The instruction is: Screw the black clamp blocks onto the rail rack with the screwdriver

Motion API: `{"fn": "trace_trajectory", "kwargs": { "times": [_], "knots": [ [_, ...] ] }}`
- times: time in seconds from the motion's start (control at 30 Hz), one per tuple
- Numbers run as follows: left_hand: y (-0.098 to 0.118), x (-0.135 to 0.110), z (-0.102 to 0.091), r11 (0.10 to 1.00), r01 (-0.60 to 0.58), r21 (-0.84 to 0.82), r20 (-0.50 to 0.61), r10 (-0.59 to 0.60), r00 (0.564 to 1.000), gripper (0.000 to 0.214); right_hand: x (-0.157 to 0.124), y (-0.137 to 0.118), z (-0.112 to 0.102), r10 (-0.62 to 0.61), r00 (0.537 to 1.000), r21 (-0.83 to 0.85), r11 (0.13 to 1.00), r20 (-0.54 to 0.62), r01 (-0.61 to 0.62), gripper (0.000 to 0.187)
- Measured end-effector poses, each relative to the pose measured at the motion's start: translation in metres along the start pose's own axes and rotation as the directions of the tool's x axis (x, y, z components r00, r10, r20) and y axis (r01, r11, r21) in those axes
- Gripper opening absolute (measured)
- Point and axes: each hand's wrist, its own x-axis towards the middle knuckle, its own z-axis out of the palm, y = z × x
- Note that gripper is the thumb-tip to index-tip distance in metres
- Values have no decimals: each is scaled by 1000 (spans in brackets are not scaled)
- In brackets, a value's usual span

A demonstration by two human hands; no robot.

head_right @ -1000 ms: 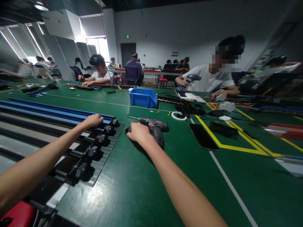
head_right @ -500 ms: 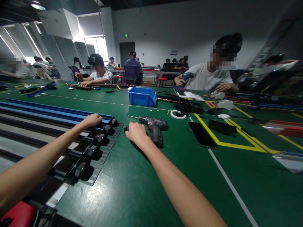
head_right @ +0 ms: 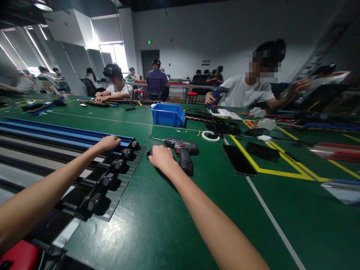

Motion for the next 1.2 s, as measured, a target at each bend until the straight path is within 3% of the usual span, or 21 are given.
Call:
{"fn": "trace_trajectory", "kwargs": {
  "times": [0.63, 1.2],
  "knots": [
    [1, -3, -2, 1000, 5, -9, 0, -5, 1000, 46, -4, -6, -6, 20, 1000, -81, 997, -15, -21, 34],
    [0, -1, -1, 1000, 8, -2, -1, -8, 1000, 47, -1, -4, 2, -15, 999, -51, 999, -51, 12, 30]
  ]
}}
